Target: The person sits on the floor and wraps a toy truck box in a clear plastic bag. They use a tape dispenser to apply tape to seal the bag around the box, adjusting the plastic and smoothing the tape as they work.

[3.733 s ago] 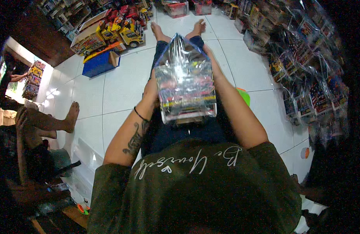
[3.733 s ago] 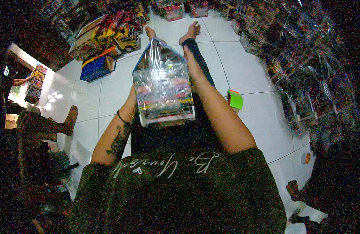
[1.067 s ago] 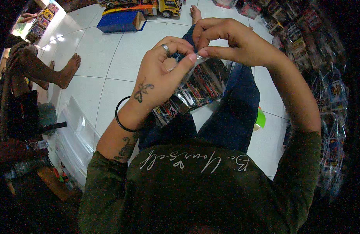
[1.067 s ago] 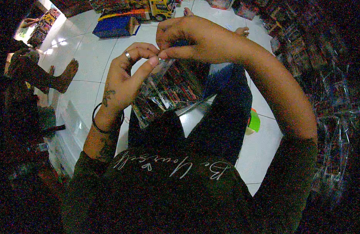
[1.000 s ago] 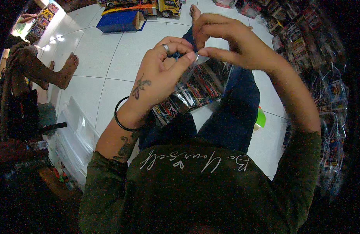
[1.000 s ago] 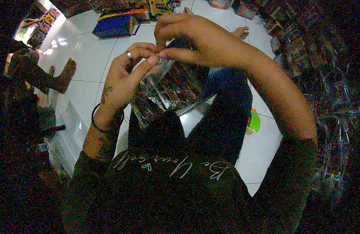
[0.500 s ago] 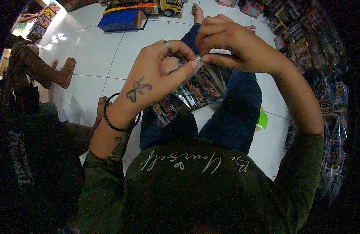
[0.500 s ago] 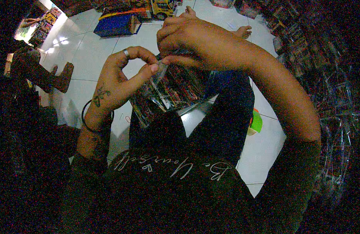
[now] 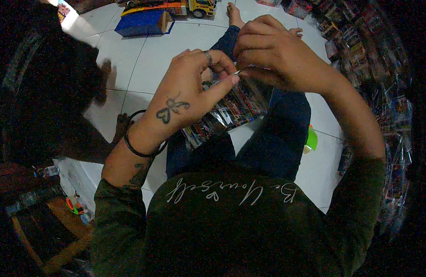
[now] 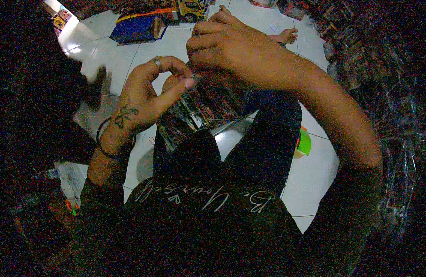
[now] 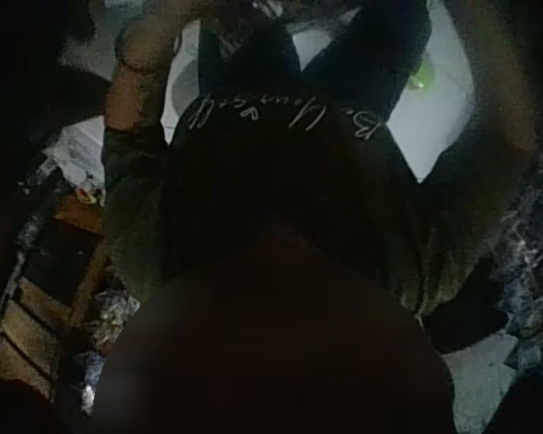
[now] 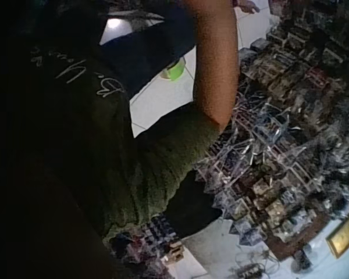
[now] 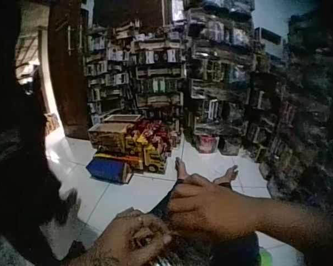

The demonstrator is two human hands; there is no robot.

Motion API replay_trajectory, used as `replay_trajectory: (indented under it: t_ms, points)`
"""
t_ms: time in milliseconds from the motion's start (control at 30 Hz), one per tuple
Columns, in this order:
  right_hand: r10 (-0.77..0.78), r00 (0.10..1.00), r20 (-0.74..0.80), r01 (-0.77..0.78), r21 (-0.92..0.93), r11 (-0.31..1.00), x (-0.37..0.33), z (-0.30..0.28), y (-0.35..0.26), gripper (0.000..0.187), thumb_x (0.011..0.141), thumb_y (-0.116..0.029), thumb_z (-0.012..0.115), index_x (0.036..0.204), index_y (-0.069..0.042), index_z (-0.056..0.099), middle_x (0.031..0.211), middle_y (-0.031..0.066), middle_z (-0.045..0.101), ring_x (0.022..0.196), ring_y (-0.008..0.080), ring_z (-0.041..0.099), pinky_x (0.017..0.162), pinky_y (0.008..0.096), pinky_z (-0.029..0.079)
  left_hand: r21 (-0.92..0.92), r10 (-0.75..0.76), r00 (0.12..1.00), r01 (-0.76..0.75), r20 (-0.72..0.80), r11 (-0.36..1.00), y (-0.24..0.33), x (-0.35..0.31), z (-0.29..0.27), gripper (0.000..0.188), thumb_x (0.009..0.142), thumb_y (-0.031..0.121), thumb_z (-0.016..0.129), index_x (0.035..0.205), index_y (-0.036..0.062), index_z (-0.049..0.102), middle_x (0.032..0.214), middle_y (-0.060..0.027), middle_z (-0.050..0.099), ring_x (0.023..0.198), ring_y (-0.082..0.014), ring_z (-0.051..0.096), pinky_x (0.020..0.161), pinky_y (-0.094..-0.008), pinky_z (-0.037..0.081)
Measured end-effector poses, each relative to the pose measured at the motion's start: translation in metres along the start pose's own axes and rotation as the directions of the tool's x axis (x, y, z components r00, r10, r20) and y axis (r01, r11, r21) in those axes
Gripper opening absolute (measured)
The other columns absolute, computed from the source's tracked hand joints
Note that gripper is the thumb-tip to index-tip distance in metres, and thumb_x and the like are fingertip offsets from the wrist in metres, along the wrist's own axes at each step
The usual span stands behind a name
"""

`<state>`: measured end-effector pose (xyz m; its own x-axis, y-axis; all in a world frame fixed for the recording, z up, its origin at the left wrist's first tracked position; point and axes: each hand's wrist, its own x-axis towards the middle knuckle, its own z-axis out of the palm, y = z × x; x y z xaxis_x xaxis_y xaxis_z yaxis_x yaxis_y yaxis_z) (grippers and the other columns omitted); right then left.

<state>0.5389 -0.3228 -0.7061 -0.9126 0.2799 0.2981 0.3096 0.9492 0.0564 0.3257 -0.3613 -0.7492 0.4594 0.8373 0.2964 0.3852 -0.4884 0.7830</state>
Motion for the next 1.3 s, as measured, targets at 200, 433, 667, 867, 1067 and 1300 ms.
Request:
replay_trajectory:
  t_ms: [200, 433, 667, 867, 1067, 1300]
  points:
    - [-0.03, 0.994, -0.106, 0.022, -0.076, 0.997, 0.002, 0.001, -0.003, 0.017, 0.071, -0.015, 0.069, 0.084, -0.009, 0.062, 0.093, 0.0021, 0.058, 0.097, 0.0222, 0.051, 0.089, 0.0401, 0.037, -0.222, -0.05, 0.998, 0.056, 0.034, 0.974, -0.013, 0.005, -0.003, 0.023, 0.081, 0.022, 0.064, 0.085, -0.0003, 0.063, 0.075, -0.0077, 0.058, 0.074, -0.0129, 0.055, 0.067, -0.0298, 0.044]
    - [-0.051, 0.995, -0.081, 0.044, -0.092, 0.995, -0.002, 0.011, -0.005, 0.021, 0.067, -0.015, 0.071, 0.085, -0.008, 0.062, 0.093, 0.0019, 0.057, 0.097, 0.0227, 0.051, 0.09, 0.0409, 0.037, 0.086, 0.059, 0.993, -0.05, -0.103, 0.995, -0.005, 0.003, -0.001, 0.018, 0.081, 0.021, 0.063, 0.087, 0.0052, 0.064, 0.073, -0.0069, 0.061, 0.083, -0.0223, 0.059, 0.087, -0.036, 0.041]
    - [0.066, 0.995, 0.071, -0.078, 0.187, 0.979, 0.002, -0.006, 0.01, 0.018, 0.07, -0.014, 0.071, 0.084, -0.007, 0.062, 0.093, 0.0044, 0.057, 0.098, 0.0239, 0.05, 0.09, 0.038, 0.035, 0.336, 0.174, 0.982, -0.138, -0.078, 0.932, 0.001, -0.006, -0.002, 0.011, 0.078, 0.016, 0.065, 0.083, 0.0071, 0.062, 0.084, -0.0046, 0.064, 0.089, -0.0236, 0.059, 0.101, -0.0464, 0.029]
    - [0.039, 0.998, 0.04, -0.044, 0.138, 0.99, -0.001, 0.008, 0.003, 0.015, 0.07, -0.014, 0.071, 0.083, -0.008, 0.064, 0.09, 0.0017, 0.061, 0.097, 0.0211, 0.053, 0.09, 0.0392, 0.035, 0.363, 0.202, 0.975, -0.156, -0.094, 0.919, 0.004, -0.013, -0.002, 0.013, 0.075, 0.016, 0.07, 0.081, 0.0079, 0.062, 0.084, -0.0037, 0.062, 0.088, -0.0225, 0.058, 0.105, -0.0475, 0.024]
    - [0.091, 0.996, 0.015, -0.092, 0.246, 0.965, -0.002, 0.014, 0.001, 0.012, 0.07, -0.013, 0.07, 0.08, -0.007, 0.065, 0.086, 0.0023, 0.06, 0.095, 0.0208, 0.052, 0.091, 0.0394, 0.033, 0.248, -0.058, 0.996, 0.041, 0.06, 0.968, 0.011, -0.017, -0.033, 0.017, 0.075, 0.016, 0.071, 0.083, 0.0047, 0.062, 0.087, -0.0058, 0.062, 0.092, -0.018, 0.058, 0.092, -0.035, 0.039]
    - [0.154, 0.986, 0.07, -0.168, 0.298, 0.94, 0.001, 0.009, 0.004, 0.013, 0.07, -0.014, 0.07, 0.079, -0.008, 0.064, 0.085, 0.0032, 0.058, 0.096, 0.0211, 0.051, 0.091, 0.0395, 0.033, 0.049, 0.144, 0.989, -0.142, -0.036, 0.989, -0.013, 0.0, -0.001, 0.014, 0.082, 0.014, 0.065, 0.089, 0.0033, 0.061, 0.089, -0.0061, 0.061, 0.089, -0.0164, 0.056, 0.083, -0.0274, 0.042]
